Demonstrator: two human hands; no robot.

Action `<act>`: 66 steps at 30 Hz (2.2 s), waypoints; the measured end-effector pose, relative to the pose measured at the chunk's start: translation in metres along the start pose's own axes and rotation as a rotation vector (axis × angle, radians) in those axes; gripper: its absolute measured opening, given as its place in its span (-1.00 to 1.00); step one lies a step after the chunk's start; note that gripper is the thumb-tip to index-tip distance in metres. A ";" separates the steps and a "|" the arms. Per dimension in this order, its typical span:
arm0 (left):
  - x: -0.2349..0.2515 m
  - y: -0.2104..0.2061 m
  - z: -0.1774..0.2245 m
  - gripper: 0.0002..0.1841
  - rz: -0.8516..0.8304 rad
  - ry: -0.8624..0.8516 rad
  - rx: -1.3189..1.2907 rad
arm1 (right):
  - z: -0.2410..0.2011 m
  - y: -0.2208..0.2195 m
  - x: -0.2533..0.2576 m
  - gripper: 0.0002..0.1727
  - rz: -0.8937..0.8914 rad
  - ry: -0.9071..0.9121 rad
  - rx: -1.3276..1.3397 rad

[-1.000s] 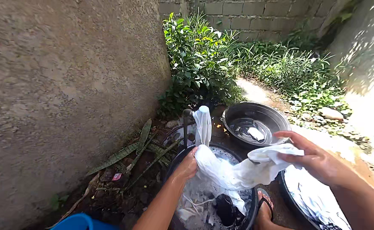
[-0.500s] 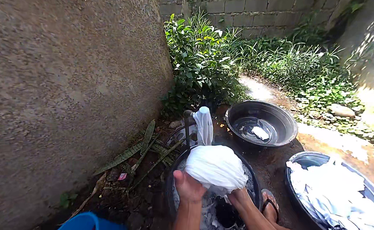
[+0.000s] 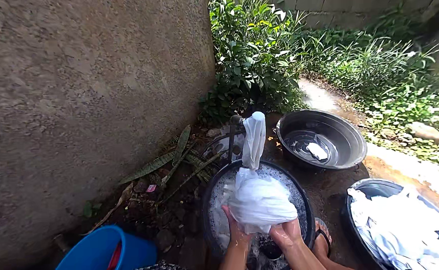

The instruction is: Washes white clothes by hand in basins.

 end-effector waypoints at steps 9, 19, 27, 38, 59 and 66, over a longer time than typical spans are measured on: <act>0.024 -0.090 0.040 -0.71 -0.092 -0.056 0.486 | -0.038 0.128 -0.008 -0.25 0.164 -0.315 -0.789; -0.008 -0.049 0.032 0.01 -0.210 -0.059 0.644 | 0.000 0.052 0.069 -0.60 0.189 -0.060 -0.224; 0.003 -0.005 0.033 -0.43 0.328 0.090 0.377 | -0.026 -0.010 0.066 -0.78 -0.145 0.173 -0.378; -0.002 -0.011 -0.008 -0.11 0.119 0.597 0.171 | -0.031 -0.044 0.063 -0.82 -0.857 0.041 -0.298; -0.007 -0.109 0.096 -0.56 -0.238 -0.387 0.749 | -0.033 -0.042 0.061 -0.78 -0.034 0.272 -0.515; 0.040 -0.112 0.065 -0.44 0.030 0.251 0.380 | -0.044 -0.144 0.014 -0.85 -0.732 0.983 -1.206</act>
Point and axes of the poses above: each hand's wrist, its own x-axis towards the middle knuckle, its own y-axis out of the back of the hand, z = x × y, the point moved 7 cm from there along x, towards the middle knuckle, and after that the axes turned 5 degrees about y, right-handed, at the moved point
